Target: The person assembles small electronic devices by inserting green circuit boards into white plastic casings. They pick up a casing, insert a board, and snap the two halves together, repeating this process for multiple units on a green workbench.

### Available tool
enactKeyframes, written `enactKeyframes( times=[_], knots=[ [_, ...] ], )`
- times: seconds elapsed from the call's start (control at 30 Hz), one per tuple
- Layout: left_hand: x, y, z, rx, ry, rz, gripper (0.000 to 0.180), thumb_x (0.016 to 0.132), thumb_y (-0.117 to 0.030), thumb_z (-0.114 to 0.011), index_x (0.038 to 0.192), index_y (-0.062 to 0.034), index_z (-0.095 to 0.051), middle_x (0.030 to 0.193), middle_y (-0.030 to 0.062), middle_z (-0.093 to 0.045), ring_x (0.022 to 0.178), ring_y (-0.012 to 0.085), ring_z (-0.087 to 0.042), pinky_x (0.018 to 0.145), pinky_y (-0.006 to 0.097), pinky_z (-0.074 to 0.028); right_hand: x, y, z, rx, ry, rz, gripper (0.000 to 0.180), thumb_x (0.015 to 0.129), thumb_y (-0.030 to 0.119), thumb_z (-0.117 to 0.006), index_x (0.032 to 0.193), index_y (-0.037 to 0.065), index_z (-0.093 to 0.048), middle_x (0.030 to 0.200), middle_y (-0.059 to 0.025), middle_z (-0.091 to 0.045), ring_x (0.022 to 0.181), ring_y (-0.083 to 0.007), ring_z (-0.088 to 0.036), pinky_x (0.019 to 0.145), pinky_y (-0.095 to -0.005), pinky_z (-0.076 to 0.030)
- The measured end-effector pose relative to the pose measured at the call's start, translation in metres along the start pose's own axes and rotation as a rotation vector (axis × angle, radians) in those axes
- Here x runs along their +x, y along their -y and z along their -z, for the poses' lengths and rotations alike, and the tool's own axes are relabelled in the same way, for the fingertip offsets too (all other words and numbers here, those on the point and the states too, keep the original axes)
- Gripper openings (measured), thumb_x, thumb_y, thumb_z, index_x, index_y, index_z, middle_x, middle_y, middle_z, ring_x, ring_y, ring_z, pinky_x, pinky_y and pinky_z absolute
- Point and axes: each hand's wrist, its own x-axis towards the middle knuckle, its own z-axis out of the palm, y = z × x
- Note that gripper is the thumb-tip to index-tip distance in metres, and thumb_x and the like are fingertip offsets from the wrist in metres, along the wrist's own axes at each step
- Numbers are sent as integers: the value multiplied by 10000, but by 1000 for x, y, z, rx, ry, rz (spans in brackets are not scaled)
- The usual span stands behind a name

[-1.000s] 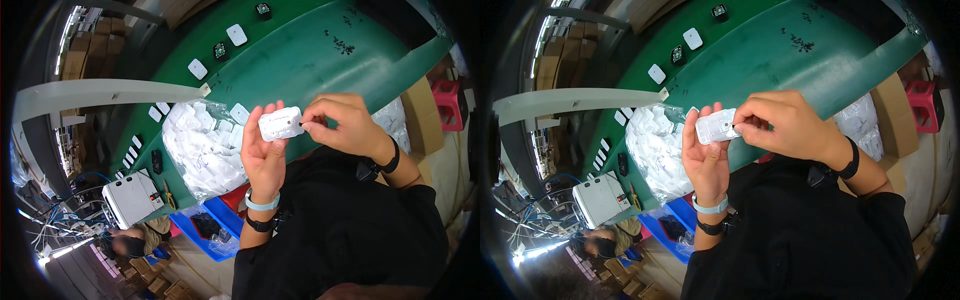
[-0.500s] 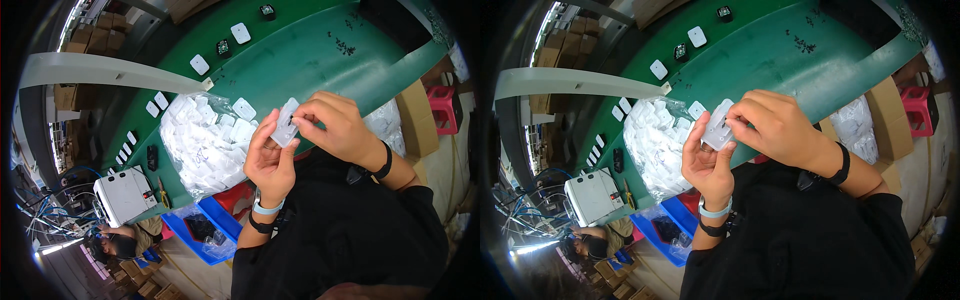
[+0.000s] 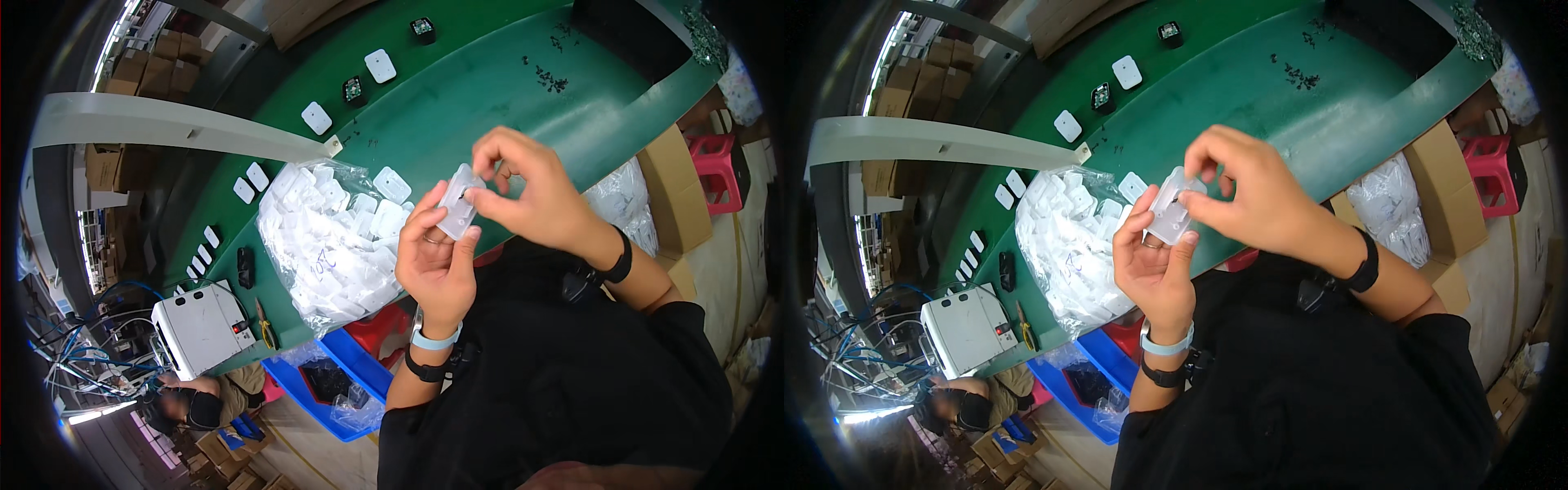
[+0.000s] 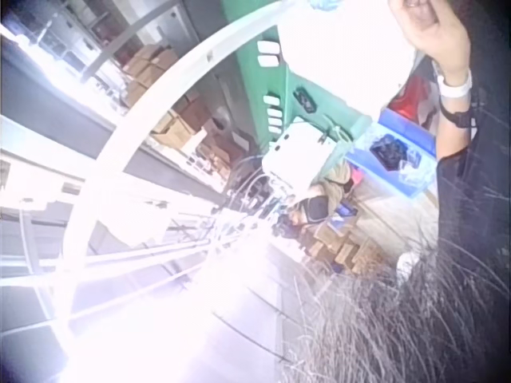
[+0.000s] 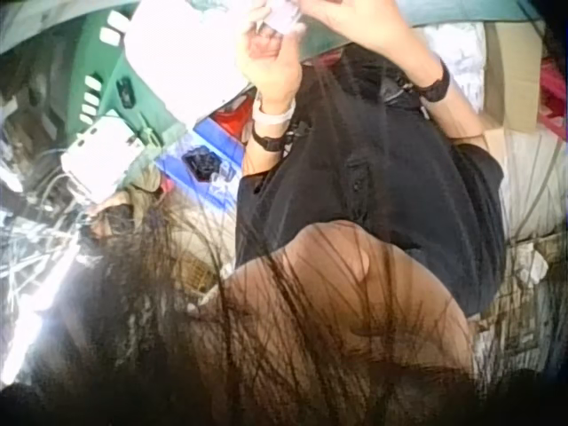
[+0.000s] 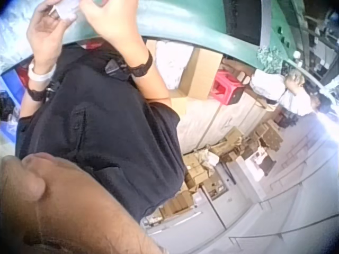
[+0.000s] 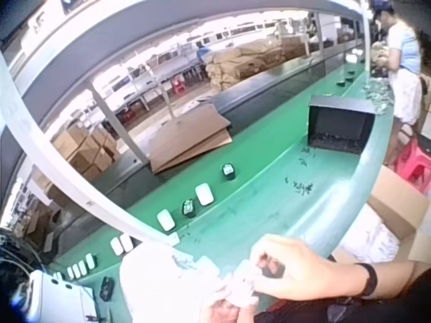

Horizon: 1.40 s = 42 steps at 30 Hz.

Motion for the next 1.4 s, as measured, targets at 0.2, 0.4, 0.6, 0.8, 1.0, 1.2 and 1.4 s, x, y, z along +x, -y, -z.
enactKeyframes(
  times=[0.2, 0.4, 0.6, 0.8, 1.0, 1.2, 1.4],
  knots=[
    [6, -12, -1, -174, -53, 252, 519, 871, 139, -627, 1343, 29, -441, 1427, 291, -500, 1267, 297, -580, 1039, 385, -509, 2, -1, 6, 430, 181, -339, 283, 840, 44, -710, 1108, -30, -659, 962, -76, -703, 892, -117, -667, 718, -252, -554],
    [9, -22, -7, -171, -121, 429, 478, 917, 114, -583, 1375, 78, -450, 1353, 258, -581, 1230, 260, -605, 1020, 353, -510, 3, 0, 15, 532, 249, -410, 251, 866, -21, -701, 1112, -38, -649, 964, -68, -686, 861, -100, -661, 673, -228, -565],
    [10, -26, -10, -87, -91, 436, 451, 917, 121, -582, 1357, 92, -487, 1317, 243, -603, 1202, 246, -616, 1012, 339, -508, 5, 1, 19, 478, 261, -424, 235, 819, 21, -694, 1044, -42, -675, 917, -83, -707, 826, -112, -665, 669, -250, -542],
    [9, -15, -10, -115, -103, 391, 357, 920, 117, -589, 1265, 51, -529, 1132, 169, -649, 1070, 203, -650, 932, 315, -527, 0, -1, 16, 387, 208, -321, 245, 824, 7, -702, 1062, -41, -666, 921, -70, -680, 842, -97, -641, 670, -242, -545],
    [11, 2, 0, -182, -130, 499, 260, 929, 72, -593, 1175, 2, -543, 1085, 145, -654, 978, 203, -672, 876, 334, -543, -2, -3, 11, 317, 299, -335, 305, 833, -24, -710, 1132, -39, -651, 991, -76, -666, 945, -136, -643, 741, -260, -559],
    [15, 13, 10, -571, -142, 702, 230, 945, -14, -590, 1171, -38, -559, 1116, 109, -656, 1014, 214, -660, 909, 351, -534, -7, -49, -9, 626, 365, -38, 537, 834, -21, -743, 1338, 2, -562, 1311, -100, -579, 1224, -157, -530, 933, -309, -518],
    [31, 19, 9, -644, -87, 784, 225, 973, -43, -578, 1195, -21, -544, 1195, 115, -614, 1111, 214, -613, 982, 397, -506, -4, -76, -17, 906, 336, -269, 623, 835, 34, -772, 1400, -3, -512, 1333, -116, -609, 1195, -199, -602, 1022, -361, -505]
  ],
)
